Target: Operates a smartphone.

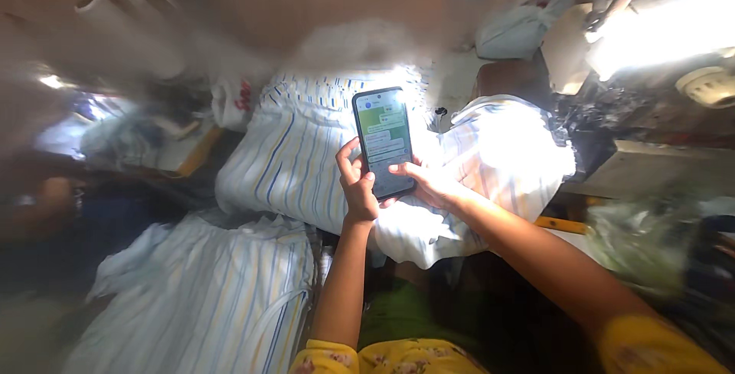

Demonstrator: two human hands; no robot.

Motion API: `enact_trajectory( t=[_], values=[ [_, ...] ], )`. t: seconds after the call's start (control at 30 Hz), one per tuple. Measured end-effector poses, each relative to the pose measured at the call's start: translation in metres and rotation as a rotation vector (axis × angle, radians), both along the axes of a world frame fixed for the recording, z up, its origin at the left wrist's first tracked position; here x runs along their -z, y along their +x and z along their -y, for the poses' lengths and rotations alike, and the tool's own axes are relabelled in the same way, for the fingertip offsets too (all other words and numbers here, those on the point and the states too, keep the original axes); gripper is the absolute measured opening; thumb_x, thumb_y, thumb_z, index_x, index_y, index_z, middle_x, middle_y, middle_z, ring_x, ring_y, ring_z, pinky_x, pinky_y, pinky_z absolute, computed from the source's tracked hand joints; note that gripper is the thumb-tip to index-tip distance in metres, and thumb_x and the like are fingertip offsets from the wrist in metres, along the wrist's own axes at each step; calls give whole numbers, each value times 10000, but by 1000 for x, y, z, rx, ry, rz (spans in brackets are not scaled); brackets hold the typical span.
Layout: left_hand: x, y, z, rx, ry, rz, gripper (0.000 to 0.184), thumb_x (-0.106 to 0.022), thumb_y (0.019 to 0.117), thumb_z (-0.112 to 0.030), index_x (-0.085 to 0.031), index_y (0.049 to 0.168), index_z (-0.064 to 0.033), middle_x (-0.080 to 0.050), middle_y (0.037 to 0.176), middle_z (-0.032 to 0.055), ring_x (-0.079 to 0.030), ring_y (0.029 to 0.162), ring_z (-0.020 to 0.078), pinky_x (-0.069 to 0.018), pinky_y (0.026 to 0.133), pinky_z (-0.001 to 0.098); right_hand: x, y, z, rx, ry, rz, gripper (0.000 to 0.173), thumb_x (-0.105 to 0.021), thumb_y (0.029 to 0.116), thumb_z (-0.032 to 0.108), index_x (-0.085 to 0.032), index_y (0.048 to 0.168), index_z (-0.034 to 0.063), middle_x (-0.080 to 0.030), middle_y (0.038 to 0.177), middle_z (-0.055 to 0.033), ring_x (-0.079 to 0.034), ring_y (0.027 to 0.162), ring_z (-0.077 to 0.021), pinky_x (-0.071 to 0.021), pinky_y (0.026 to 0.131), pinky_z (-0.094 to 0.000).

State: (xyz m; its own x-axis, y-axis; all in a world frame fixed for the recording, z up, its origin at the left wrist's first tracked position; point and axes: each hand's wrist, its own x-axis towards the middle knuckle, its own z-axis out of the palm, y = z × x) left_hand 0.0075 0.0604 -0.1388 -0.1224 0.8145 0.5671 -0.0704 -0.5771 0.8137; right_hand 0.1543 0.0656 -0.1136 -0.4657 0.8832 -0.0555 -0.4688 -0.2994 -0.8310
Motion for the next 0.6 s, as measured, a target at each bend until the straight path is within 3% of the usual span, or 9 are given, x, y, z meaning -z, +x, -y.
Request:
enact_trajectory(
  t=[0.1,0.27,0.5,0.6],
  values=[
    [-2,1,1,-28,-11,-31,588,-486,812,-98,-373,1386,-154,-715,1040,-141,-699,930,-10,-591,815,240,-1,-1,1,24,-20,19,273,-464,1033,6,-481,1293,87,-731,1000,-113,-754,763,-238,-644,605,-372],
    [1,-2,-1,-28,82,-104,549,-528,882,-151,-352,1402,-127,-717,1053,-121,-706,939,0,-600,826,240,6,0,-2,8,-27,-17,288,-382,998,74,-504,1253,126,-735,969,-59,-746,768,-186,-635,607,-340],
    [-1,0,-3,-130,129,-184,619,-524,794,13,-325,1378,-36,-721,1008,-76,-708,888,-13,-601,766,217,7,1,-3,15,-45,-9,317,-323,984,50,-525,1208,147,-722,932,-24,-733,765,-144,-627,614,-316],
    [-2,-1,-1,-102,79,-146,594,-509,816,-20,-335,1380,-81,-712,992,-116,-704,899,-17,-599,780,216,8,2,-4,-8,-34,-23,321,-328,979,55,-519,1219,151,-723,954,-31,-737,784,-155,-629,621,-320]
  ],
)
